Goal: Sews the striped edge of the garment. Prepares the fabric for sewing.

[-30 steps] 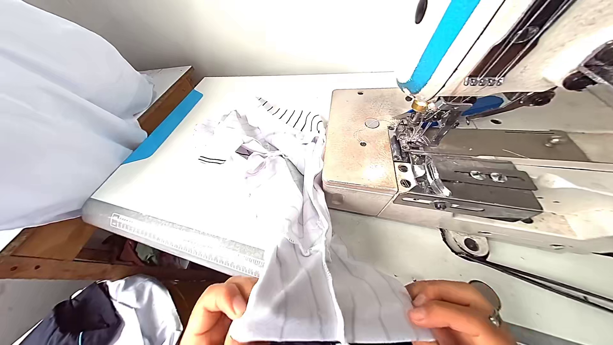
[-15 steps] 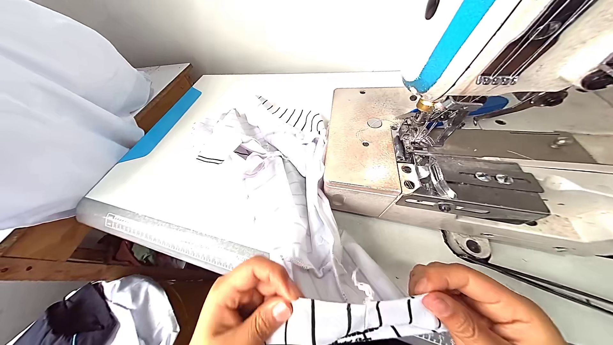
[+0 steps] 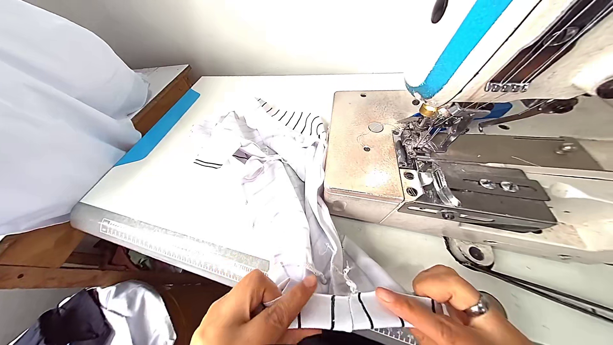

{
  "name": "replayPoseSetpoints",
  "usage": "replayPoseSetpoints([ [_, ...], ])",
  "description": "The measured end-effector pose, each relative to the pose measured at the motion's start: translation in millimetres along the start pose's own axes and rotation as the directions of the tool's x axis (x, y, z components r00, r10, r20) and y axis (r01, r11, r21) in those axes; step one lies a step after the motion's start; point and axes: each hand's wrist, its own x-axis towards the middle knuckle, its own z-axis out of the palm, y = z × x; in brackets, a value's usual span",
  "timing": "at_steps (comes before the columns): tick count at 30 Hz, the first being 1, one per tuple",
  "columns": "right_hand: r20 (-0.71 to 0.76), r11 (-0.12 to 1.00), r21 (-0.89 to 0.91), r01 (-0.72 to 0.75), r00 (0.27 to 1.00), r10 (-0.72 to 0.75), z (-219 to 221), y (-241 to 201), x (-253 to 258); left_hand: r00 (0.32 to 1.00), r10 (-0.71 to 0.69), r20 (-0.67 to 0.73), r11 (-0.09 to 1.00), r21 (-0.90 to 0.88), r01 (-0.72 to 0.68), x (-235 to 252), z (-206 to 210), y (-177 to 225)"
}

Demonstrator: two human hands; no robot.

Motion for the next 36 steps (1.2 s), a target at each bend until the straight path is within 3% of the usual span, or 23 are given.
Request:
replayPoseSetpoints([
  [4,-0.037,1.0,0.0,-0.024,0.999,0.024,6,-3,-1,1.0,-0.007,-0.016,0.997,0.081,0.009,0,1,4],
  [8,-0.037,0.997,0.045,-0.067,0.997,0.069,11,-9,0,0.991,0.026,-0.135,0.994,0.106,-0.012,4,11,-3],
  [11,-0.042,0.994,0.063,-0.092,0.995,0.094,17,-13,-1,0.971,0.079,-0.226,0.995,-0.036,-0.089,19,25,-18],
  [13,-0.059,0.984,0.117,-0.131,0.989,0.139,24,-19,-2,0.954,0.047,-0.296,0.959,-0.252,-0.126,40,37,-13],
  [14,-0.059,0.974,0.159,-0.16,0.983,0.171,26,-23,-1,0.943,0.027,-0.333,0.958,-0.262,-0.12,54,43,-6],
  [17,-0.053,0.9,0.337,-0.276,0.949,0.311,25,-35,8,0.89,0.204,-0.408,0.978,0.054,-0.199,102,53,6],
  [20,-0.042,0.798,0.496,-0.343,0.908,0.416,19,-38,18,0.898,0.348,-0.271,0.902,0.358,-0.242,144,59,3],
  [23,-0.088,0.775,0.526,-0.35,0.885,0.458,14,-36,26,0.977,0.2,-0.08,0.864,0.485,-0.137,167,68,-4],
  [25,-0.136,0.776,0.528,-0.347,0.867,0.48,13,-34,31,0.997,0.077,0.016,0.895,0.44,-0.077,185,73,-7],
  [29,-0.232,0.799,0.503,-0.329,0.839,0.492,9,-27,39,0.987,0.041,0.158,0.995,0.087,-0.055,227,84,-22],
  [31,-0.252,0.8,0.501,-0.331,0.828,0.501,11,-24,41,0.979,-0.019,0.201,1.0,0.018,0.016,238,86,-20],
  [36,-0.222,0.772,0.507,-0.383,0.807,0.546,13,-22,42,0.98,0.151,0.128,0.989,-0.02,-0.149,239,90,-26],
])
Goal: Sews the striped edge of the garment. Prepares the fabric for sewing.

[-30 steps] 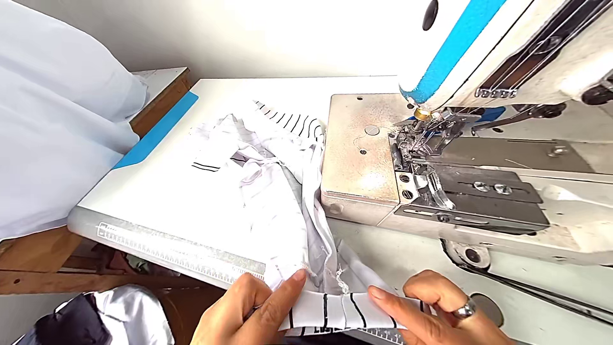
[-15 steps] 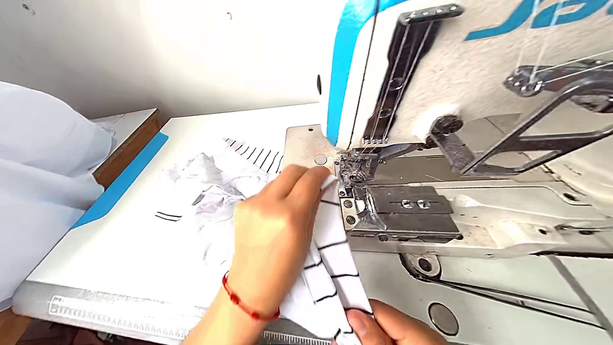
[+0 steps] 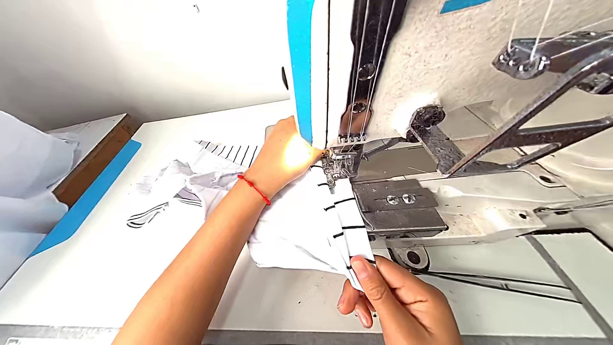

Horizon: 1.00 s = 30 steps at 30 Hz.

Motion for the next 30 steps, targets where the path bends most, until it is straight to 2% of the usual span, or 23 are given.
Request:
replayPoseSetpoints([
  [3,0.001,0.999,-0.015,-0.037,0.999,0.037,0,-2,1,0.992,-0.116,0.047,0.992,-0.04,0.118,0,-4,5],
  [10,-0.035,0.997,-0.04,-0.073,0.997,0.072,3,-8,17,0.981,-0.16,0.108,0.981,-0.093,0.171,16,-12,1],
  [11,-0.028,0.996,-0.032,-0.089,0.996,0.088,3,-9,17,0.992,-0.115,0.062,0.99,-0.074,0.119,13,-13,0],
  [13,0.01,0.992,-0.003,-0.128,0.992,0.128,-2,-12,17,0.994,0.067,-0.085,0.995,0.077,-0.06,-10,-21,2],
  [15,0.083,0.984,0.05,-0.173,0.982,0.168,-8,-17,16,0.972,0.169,-0.164,0.975,0.173,-0.14,-66,-33,23],
  [17,0.171,0.973,0.096,-0.209,0.967,0.191,-13,-25,17,0.936,0.286,-0.208,0.958,0.033,-0.285,-132,-15,41],
  [19,0.234,0.967,0.117,-0.228,0.952,0.196,-13,-34,20,0.896,0.389,-0.214,0.909,-0.066,-0.411,-164,23,49],
  [20,0.262,0.966,0.111,-0.235,0.944,0.199,-13,-39,21,0.904,0.336,-0.266,0.935,-0.02,-0.354,-170,40,50],
  [22,0.289,0.967,0.093,-0.235,0.936,0.2,-11,-46,23,0.924,0.138,-0.358,0.985,0.151,-0.089,-166,55,54],
  [24,0.29,0.969,0.091,-0.229,0.937,0.194,-7,-49,24,0.894,0.066,-0.443,0.971,0.234,0.045,-149,55,63],
  [27,0.274,0.97,0.105,-0.218,0.944,0.183,-4,-50,26,0.862,0.067,-0.503,0.962,0.262,0.078,-130,58,64],
  [30,0.245,0.974,0.111,-0.198,0.955,0.166,-7,-52,29,0.866,0.083,-0.492,0.965,0.256,0.053,-116,61,63],
])
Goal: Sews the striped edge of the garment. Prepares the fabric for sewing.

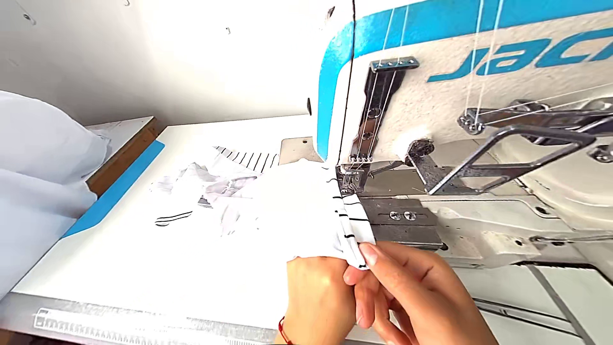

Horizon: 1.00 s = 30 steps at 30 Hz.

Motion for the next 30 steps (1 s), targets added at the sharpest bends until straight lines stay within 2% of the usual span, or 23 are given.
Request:
replayPoseSetpoints([
  [3,-0.007,1.0,-0.011,0.002,1.0,-0.002,-6,-2,-1,0.999,0.043,-0.007,0.999,-0.006,-0.043,4,2,1],
  [8,0.047,0.998,-0.06,-0.036,0.998,0.038,-9,14,-9,0.963,0.27,-0.027,0.961,-0.047,-0.271,-16,-12,-35],
  [11,0.029,0.993,-0.073,-0.096,0.995,0.098,-11,30,-8,0.927,0.368,0.072,0.928,-0.091,-0.361,-26,-45,-45],
  [14,0.042,0.99,-0.101,-0.099,0.994,0.104,-20,35,-5,0.855,0.492,0.165,0.868,-0.173,-0.465,10,-90,-38],
  [16,0.117,0.964,-0.266,-0.013,0.992,0.046,-32,33,-9,0.796,0.553,0.247,0.832,-0.118,-0.542,51,-98,-41],
  [17,0.151,0.904,-0.415,0.105,0.987,-0.046,-40,28,-11,0.733,0.616,0.289,0.781,-0.1,-0.616,70,-92,-46],
  [18,0.176,0.785,-0.565,0.254,0.967,-0.186,-49,21,-12,0.653,0.679,0.335,0.717,-0.112,-0.688,87,-83,-50],
  [19,0.202,0.618,-0.695,0.367,0.925,-0.323,-57,12,-11,0.574,0.728,0.375,0.655,-0.131,-0.744,99,-74,-54],
  [20,0.243,0.446,-0.785,0.429,0.877,-0.415,-64,2,-7,0.506,0.764,0.4,0.602,-0.159,-0.782,106,-65,-56],
  [22,0.372,0.16,-0.858,0.488,0.805,-0.461,-70,-7,7,0.422,0.828,0.369,0.525,-0.248,-0.814,110,-49,-63],
  [23,0.448,0.059,-0.845,0.531,0.764,-0.465,-71,-3,18,0.417,0.854,0.31,0.503,-0.294,-0.813,109,-42,-67],
  [24,0.509,0.013,-0.812,0.583,0.719,-0.473,-70,4,29,0.446,0.865,0.227,0.5,-0.324,-0.803,108,-38,-71],
  [25,0.556,0.015,-0.769,0.639,0.681,-0.477,-68,7,38,0.502,0.855,0.133,0.515,-0.337,-0.788,107,-36,-75],
  [27,0.588,0.129,-0.689,0.713,0.654,-0.477,-61,8,46,0.625,0.78,-0.01,0.593,-0.307,-0.745,107,-37,-79],
  [28,0.576,0.22,-0.655,0.723,0.666,-0.473,-57,7,47,0.666,0.745,-0.048,0.625,-0.301,-0.721,108,-39,-77],
  [30,0.514,0.414,-0.604,0.681,0.73,-0.451,-52,6,46,0.691,0.719,-0.069,0.642,-0.313,-0.7,108,-43,-72],
])
